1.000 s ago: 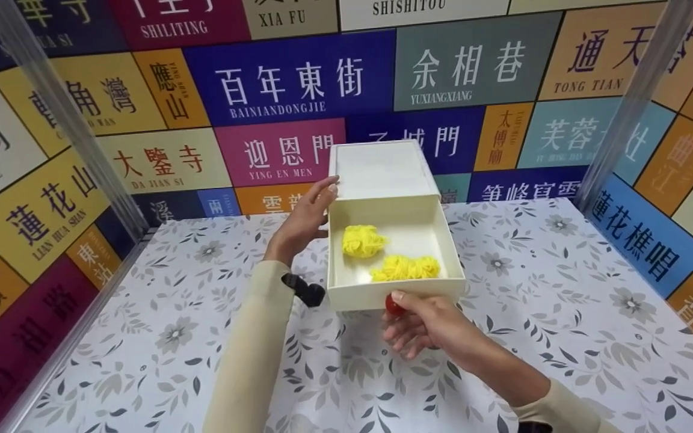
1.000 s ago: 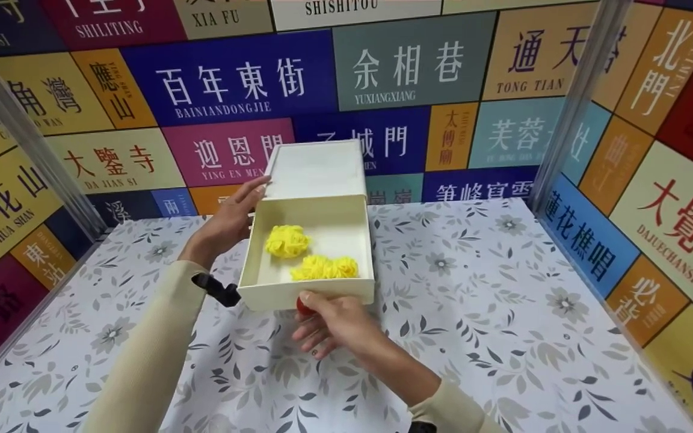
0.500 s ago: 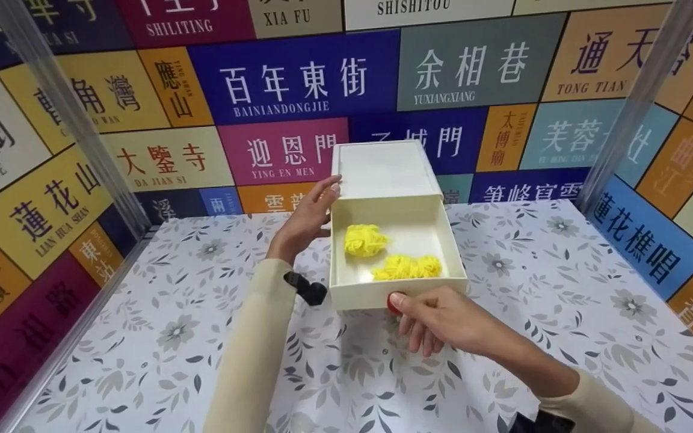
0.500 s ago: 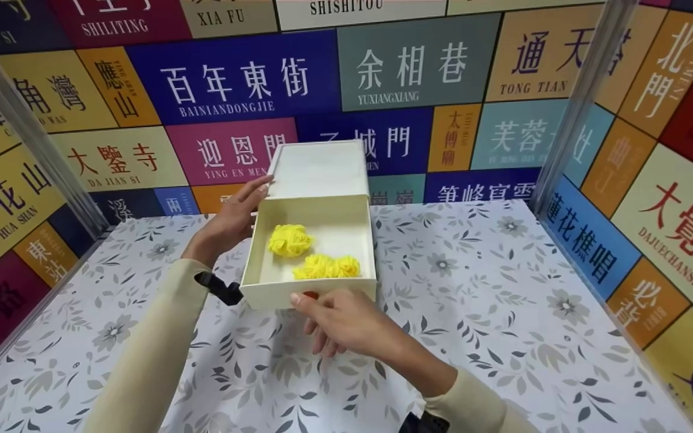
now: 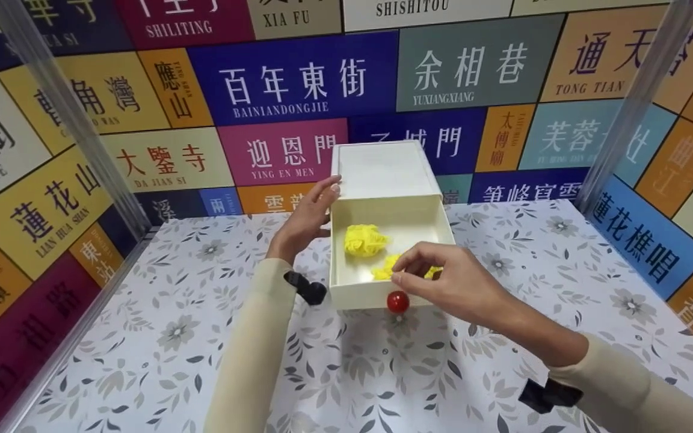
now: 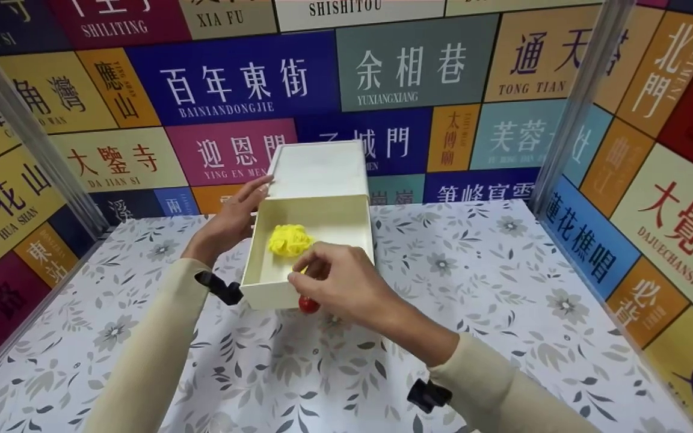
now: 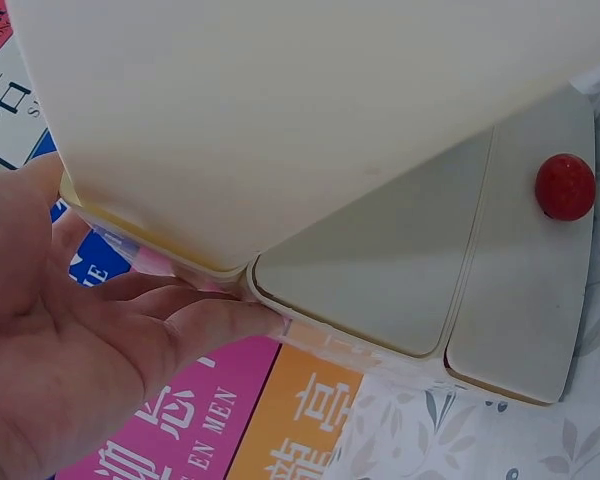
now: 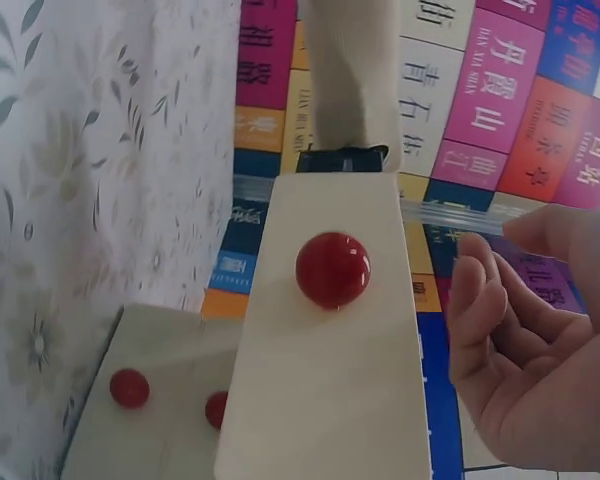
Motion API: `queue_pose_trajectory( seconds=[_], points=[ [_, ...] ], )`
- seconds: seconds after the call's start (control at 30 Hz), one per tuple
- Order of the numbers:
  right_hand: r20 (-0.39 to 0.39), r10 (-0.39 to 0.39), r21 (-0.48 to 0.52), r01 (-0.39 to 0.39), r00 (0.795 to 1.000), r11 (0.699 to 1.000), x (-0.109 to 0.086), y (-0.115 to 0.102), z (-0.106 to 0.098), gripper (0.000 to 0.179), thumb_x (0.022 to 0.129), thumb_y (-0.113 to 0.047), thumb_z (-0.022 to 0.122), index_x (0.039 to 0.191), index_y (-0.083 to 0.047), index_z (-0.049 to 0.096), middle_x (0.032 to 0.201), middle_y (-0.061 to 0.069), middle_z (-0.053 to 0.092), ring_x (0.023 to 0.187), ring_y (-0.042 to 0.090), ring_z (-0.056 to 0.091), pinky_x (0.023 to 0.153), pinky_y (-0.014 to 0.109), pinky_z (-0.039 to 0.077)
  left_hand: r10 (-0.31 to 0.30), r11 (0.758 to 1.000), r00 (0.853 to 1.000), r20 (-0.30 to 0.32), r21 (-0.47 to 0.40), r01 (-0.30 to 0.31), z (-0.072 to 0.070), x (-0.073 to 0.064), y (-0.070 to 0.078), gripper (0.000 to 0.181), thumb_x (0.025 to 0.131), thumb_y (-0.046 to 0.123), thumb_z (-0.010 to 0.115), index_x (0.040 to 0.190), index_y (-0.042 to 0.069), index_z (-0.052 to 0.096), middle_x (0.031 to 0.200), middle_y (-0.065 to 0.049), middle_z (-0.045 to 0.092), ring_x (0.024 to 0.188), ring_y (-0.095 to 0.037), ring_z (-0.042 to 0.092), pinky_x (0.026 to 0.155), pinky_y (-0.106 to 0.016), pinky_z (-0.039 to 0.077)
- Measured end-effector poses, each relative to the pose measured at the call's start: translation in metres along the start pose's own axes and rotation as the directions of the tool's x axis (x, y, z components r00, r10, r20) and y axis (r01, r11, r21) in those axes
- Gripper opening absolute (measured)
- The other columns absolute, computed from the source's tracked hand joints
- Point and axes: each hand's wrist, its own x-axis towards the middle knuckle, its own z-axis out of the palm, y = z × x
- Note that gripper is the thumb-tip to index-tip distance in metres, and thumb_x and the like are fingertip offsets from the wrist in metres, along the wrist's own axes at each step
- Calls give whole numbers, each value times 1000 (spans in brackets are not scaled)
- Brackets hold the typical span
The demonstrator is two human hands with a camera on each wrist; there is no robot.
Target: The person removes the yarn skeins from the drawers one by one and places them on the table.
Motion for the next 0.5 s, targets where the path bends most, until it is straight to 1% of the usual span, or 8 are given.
queue_pose_trajectory(
  seconds=[0.07,0.13,0.2,0.27,0.4,0.5],
  points=[
    [-54,-42,-34,40,998,999,6,-1,-1,14,90,-19,74,99,-9,73,86,3,71,81,14,62,72,23,52,0,1000,1000,1,5,0,0,1,0,46,107,45,41,152,36,36,154,-9,45,143,-44,42,103,-57,52],
    [-91,-74,-65,69,993,996,13,-1,-2,15,90,-18,74,101,-8,73,90,3,71,83,14,62,74,24,52,1,1000,1000,1,14,-1,0,1,0,46,107,45,40,152,36,36,155,-9,43,143,-45,41,103,-57,52],
    [-111,-92,-98,82,989,992,20,-1,-4,17,89,-16,74,103,-6,72,96,5,71,88,16,63,77,25,52,1,1000,1000,1,16,-2,-1,2,0,46,107,45,40,152,35,36,156,-9,43,143,-45,41,103,-58,51],
    [-111,-95,-130,81,989,988,26,0,-6,20,89,-16,73,106,-5,72,101,7,70,94,20,63,80,28,51,3,1000,1000,2,17,-3,-1,1,-1,46,107,45,40,152,35,36,157,-9,42,144,-46,40,103,-59,51],
    [-69,-48,-177,35,996,984,37,5,-12,24,90,-16,72,111,-4,72,110,10,68,105,28,62,85,33,51,5,1000,1000,6,1,-5,-1,2,-1,47,107,44,40,152,34,36,157,-10,41,144,-47,39,104,-60,50],
    [-13,38,-184,-39,999,982,44,6,-17,28,91,-18,70,116,-4,70,116,13,67,112,30,61,93,41,52,-2,1000,1000,5,-4,2,-1,2,-1,47,107,45,40,152,34,36,157,-10,41,144,-47,38,103,-60,50]
  ],
)
